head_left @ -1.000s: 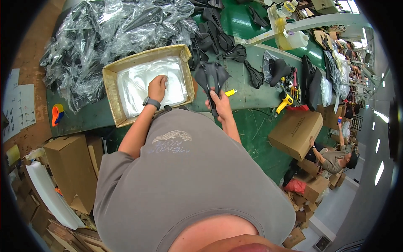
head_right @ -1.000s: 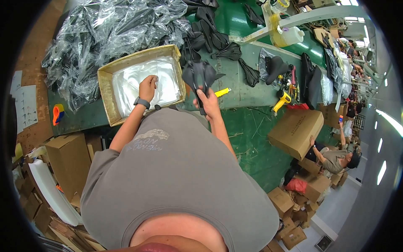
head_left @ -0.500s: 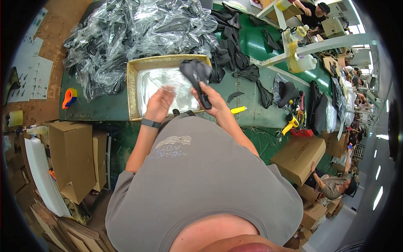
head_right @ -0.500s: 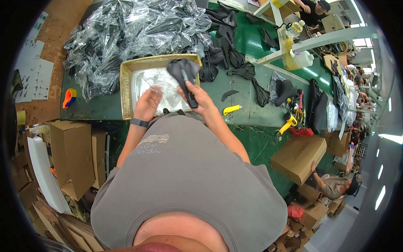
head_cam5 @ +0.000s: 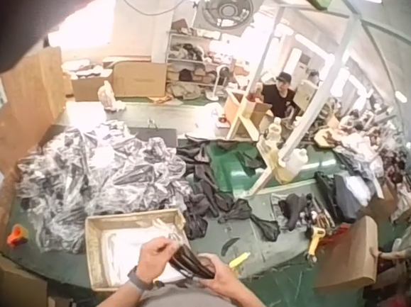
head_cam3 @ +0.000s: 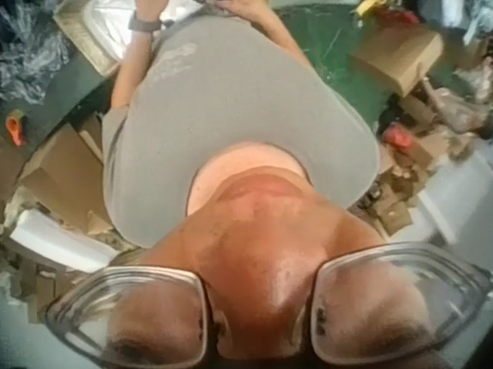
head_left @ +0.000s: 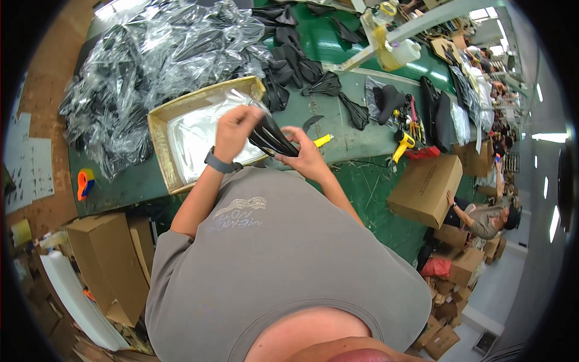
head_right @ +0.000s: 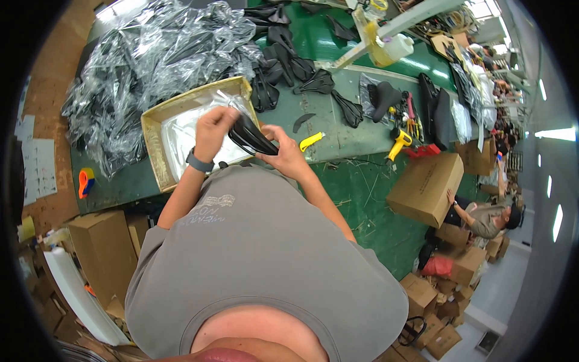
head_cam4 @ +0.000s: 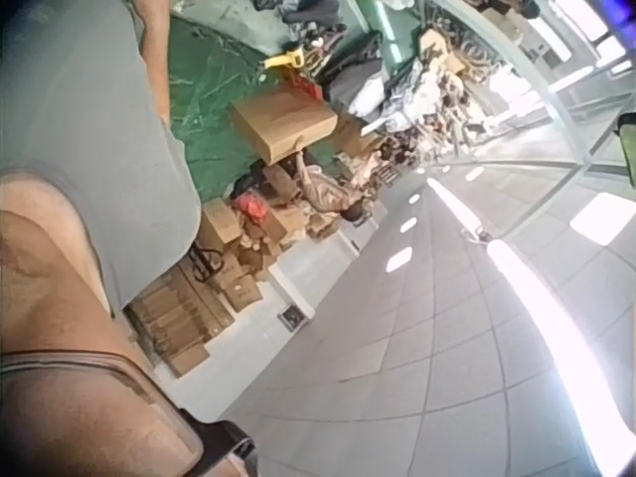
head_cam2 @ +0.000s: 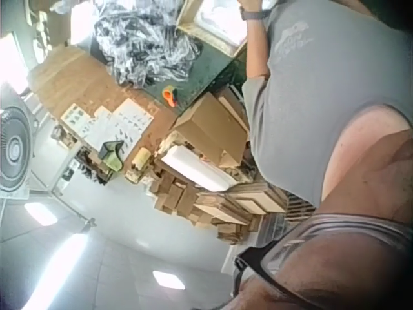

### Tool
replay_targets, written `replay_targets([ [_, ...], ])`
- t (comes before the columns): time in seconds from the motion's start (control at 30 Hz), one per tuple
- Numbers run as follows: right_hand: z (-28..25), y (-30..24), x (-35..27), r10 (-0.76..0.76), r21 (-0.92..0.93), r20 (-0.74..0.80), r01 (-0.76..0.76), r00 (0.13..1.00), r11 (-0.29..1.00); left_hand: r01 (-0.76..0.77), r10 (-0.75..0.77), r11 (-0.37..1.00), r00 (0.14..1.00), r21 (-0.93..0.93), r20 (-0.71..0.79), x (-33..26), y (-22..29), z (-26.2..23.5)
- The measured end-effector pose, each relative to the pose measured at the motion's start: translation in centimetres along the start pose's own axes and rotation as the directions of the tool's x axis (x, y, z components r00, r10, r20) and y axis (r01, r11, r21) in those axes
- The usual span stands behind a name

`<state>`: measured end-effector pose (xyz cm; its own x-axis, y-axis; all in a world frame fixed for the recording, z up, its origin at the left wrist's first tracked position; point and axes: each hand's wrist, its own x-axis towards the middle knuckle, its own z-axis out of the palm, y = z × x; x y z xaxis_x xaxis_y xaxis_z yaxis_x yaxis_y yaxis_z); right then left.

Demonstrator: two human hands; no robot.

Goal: Packing bicycle seats into individual plastic bags and arranging them in a container.

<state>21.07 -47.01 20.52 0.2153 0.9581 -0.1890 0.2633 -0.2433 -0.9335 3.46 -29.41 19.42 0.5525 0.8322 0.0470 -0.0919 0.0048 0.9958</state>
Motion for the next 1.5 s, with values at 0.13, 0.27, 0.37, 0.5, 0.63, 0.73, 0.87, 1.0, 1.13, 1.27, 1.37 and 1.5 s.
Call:
replay_targets([
  [0.13,0.1,0.9,-0.3,0.449,0.586,-0.147,-0.288,0.881,0.757,-0.106,0.148,0.989,0.755,-0.103,0.639,-2.2,2.7,3.9],
  [0.27,-0.9,2.8,0.3,0.479,0.898,-0.055,-0.167,0.876,0.408,0.204,-0.051,0.973,0.64,-0.105,0.767,-2.5,1.7,2.8],
  [0.37,-1.3,2.5,1.5,0.512,0.83,-0.084,-0.225,0.855,0.511,0.555,-0.257,0.805,0.645,-0.21,0.72,-2.9,-2.6,1.7],
  [0.5,0.5,2.6,4.1,0.115,0.225,-0.213,-0.065,0.97,0.972,0.635,-0.552,0.655,0.772,-0.41,0.315,-1.5,-1.5,3.9],
  [0.63,-0.1,-4.3,5.6,-0.27,-0.071,0.099,0.277,0.958,0.958,0.532,-0.556,0.542,0.808,-0.65,0.198,4.3,-4.7,-2.7],
  [0.73,-1.7,-2.6,7.2,-0.195,0.171,0.215,0.159,0.957,0.972,0.214,-0.379,0.48,0.925,-0.851,0.019,9.5,-3.5,-11.4],
  [0.87,-2.7,8.5,11.8,0.237,0.417,-0.025,-0.206,0.971,0.885,-0.109,-0.362,0.215,0.914,-0.97,-0.183,16.8,-5.0,-25.1],
  [1.0,-3.6,20.7,17.6,0.4,0.256,-0.213,-0.344,0.892,0.904,-0.168,-0.352,0.463,0.866,-0.87,-0.355,19.7,-12.3,-31.5],
  [1.13,-4.5,30.8,23.4,0.443,-0.028,-0.475,-0.517,0.76,0.856,-0.044,-0.342,0.781,0.805,-0.623,-0.485,20.5,-9.9,-17.9],
  [1.27,-3.8,33.8,28.6,0.453,-0.128,-0.473,-0.568,0.755,0.813,0.244,-0.274,0.962,0.854,-0.124,-0.442,14.9,-14.7,-7.1],
  [1.37,-4.1,31.5,30.2,0.511,0.1,-0.18,-0.501,0.84,0.859,0.5,-0.449,0.815,0.864,0.293,-0.226,9.9,-21.5,-3.6],
  [1.5,-8.7,27.4,26.7,0.37,-0.061,-0.246,-0.395,0.896,0.916,0.411,-0.475,0.625,0.875,0.664,-0.095,8.2,-25.6,0.7],
])
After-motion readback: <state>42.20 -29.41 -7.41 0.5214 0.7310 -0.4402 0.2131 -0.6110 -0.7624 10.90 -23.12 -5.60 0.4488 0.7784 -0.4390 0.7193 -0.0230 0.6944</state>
